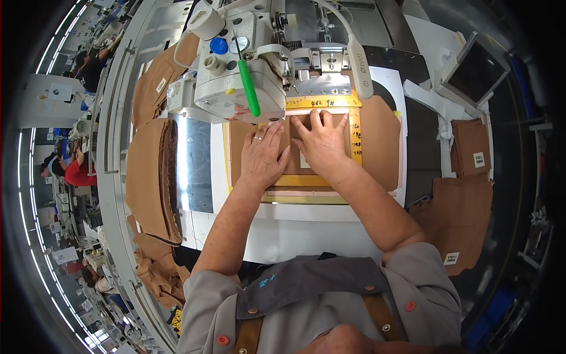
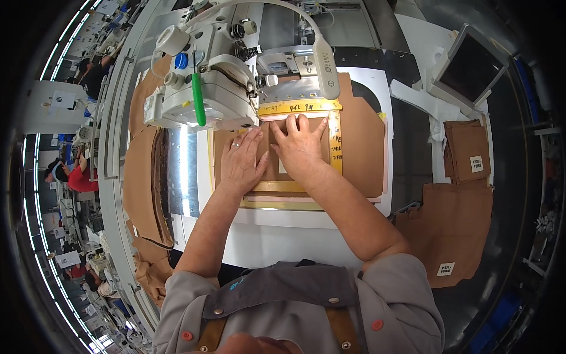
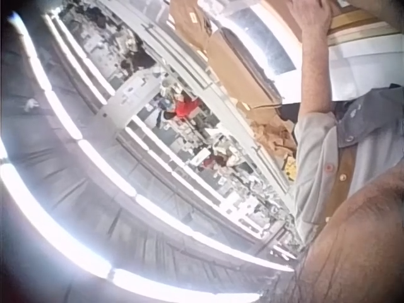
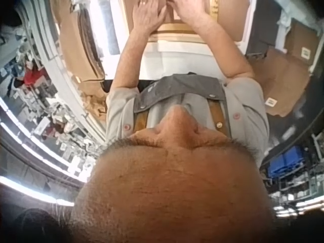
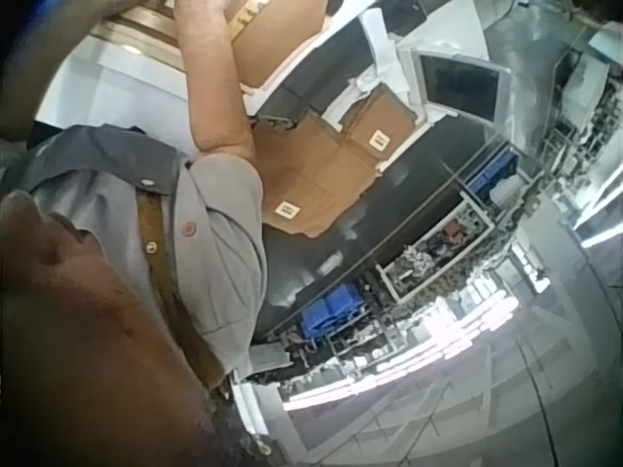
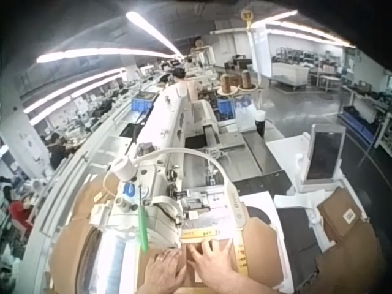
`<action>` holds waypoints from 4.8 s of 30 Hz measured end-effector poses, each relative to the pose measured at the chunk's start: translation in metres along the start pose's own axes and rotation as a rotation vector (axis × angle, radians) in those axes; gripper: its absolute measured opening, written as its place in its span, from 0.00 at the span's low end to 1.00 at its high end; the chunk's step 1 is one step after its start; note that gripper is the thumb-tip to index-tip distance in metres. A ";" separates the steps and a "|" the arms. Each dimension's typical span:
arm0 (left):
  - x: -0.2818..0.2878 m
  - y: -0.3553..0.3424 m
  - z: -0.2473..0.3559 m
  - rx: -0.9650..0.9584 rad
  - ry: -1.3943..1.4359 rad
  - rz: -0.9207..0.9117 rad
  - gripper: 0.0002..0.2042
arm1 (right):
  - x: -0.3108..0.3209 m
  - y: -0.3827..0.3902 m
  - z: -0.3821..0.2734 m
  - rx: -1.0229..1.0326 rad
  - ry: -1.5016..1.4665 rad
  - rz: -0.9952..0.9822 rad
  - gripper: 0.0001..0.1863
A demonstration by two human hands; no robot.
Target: Operating an industrial sewing machine to attach or stitch leather patches onto fabric or larger leather pieces.
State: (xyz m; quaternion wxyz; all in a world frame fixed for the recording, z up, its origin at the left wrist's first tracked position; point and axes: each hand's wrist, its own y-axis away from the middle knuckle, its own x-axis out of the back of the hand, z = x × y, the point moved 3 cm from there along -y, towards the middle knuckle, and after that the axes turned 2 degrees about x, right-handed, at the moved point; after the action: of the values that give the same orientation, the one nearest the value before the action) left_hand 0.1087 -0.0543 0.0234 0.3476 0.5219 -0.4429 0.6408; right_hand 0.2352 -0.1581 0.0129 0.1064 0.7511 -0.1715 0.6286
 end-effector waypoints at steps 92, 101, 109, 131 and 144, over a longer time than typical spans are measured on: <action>-0.008 -0.002 -0.039 -0.065 0.228 -0.121 0.26 | 0.006 0.030 -0.023 0.706 -0.284 0.121 0.11; -0.016 0.006 -0.039 -0.126 0.381 -0.013 0.20 | 0.002 0.034 -0.025 0.686 -0.336 0.080 0.15; -0.013 0.003 -0.036 -0.078 0.358 -0.022 0.21 | 0.000 0.037 -0.026 0.677 -0.297 0.099 0.18; -0.004 0.005 -0.026 -0.096 0.298 -0.026 0.25 | 0.006 0.034 -0.022 0.645 -0.316 0.102 0.19; -0.006 0.014 -0.024 -0.062 0.363 0.004 0.17 | 0.007 0.020 -0.016 0.581 -0.328 0.137 0.18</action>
State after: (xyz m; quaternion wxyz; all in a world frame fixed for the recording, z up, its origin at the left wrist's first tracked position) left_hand 0.0888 -0.0373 0.0129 0.4364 0.3859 -0.3935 0.7112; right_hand 0.2138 -0.1716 0.0219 -0.1836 0.8280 -0.0502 0.5275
